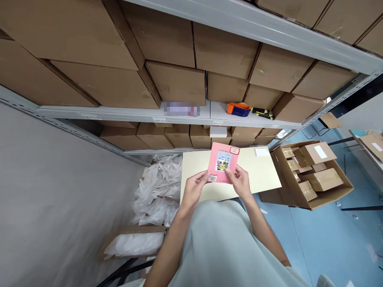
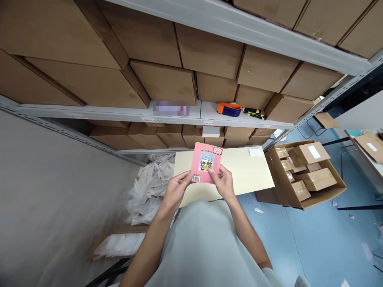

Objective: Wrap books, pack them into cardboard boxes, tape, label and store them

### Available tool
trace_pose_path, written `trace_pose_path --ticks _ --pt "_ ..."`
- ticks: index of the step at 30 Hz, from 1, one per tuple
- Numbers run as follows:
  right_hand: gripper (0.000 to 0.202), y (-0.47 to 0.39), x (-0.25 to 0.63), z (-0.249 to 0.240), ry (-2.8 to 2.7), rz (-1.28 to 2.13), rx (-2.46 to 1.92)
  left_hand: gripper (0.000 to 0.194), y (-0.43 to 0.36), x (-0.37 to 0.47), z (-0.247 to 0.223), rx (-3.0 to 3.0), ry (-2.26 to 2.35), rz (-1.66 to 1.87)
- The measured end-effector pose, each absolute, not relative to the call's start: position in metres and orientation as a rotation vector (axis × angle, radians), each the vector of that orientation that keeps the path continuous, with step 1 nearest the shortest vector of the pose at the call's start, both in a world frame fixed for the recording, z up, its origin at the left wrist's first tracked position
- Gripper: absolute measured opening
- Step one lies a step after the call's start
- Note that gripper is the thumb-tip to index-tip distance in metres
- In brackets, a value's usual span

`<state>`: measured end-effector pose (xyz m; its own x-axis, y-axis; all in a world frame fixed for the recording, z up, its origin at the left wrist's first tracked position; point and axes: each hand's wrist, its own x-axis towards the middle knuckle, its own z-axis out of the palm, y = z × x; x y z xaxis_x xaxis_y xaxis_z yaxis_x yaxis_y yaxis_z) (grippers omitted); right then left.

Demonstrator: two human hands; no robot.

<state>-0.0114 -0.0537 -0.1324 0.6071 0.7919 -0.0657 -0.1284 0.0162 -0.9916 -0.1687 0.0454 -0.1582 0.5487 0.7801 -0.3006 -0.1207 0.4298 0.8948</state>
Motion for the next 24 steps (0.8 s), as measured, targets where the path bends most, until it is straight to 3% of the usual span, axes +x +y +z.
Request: trace_pose_path --ticks 4,8,14,21,24 --pt "0.061 -0.043 -0.009 -0.136 -0.557 0.661 -1.463 0.068 0.047 -0.162 -0.160 0.951 0.850 0.738" --pt "0.054 -0.038 -0.013 -0.132 -0.608 0.460 -1.563 0.066 0.048 -0.158 -0.152 1.035 0.951 0.888" --pt "0.043 -0.027 -0.027 -0.120 -0.780 0.550 -1.562 0.057 0.041 -0.147 -0.135 1.148 0.963 0.984" --pt "0.047 -0.013 -0.026 -0.117 -0.687 0.644 -1.499 0.028 0.040 -0.143 -0.132 1.648 0.747 0.988" --pt "0.045 -0.013 -0.010 -0.117 -0.639 0.712 -1.424 0.035 0.053 -0.149 -0.134 1.668 0.768 0.984"
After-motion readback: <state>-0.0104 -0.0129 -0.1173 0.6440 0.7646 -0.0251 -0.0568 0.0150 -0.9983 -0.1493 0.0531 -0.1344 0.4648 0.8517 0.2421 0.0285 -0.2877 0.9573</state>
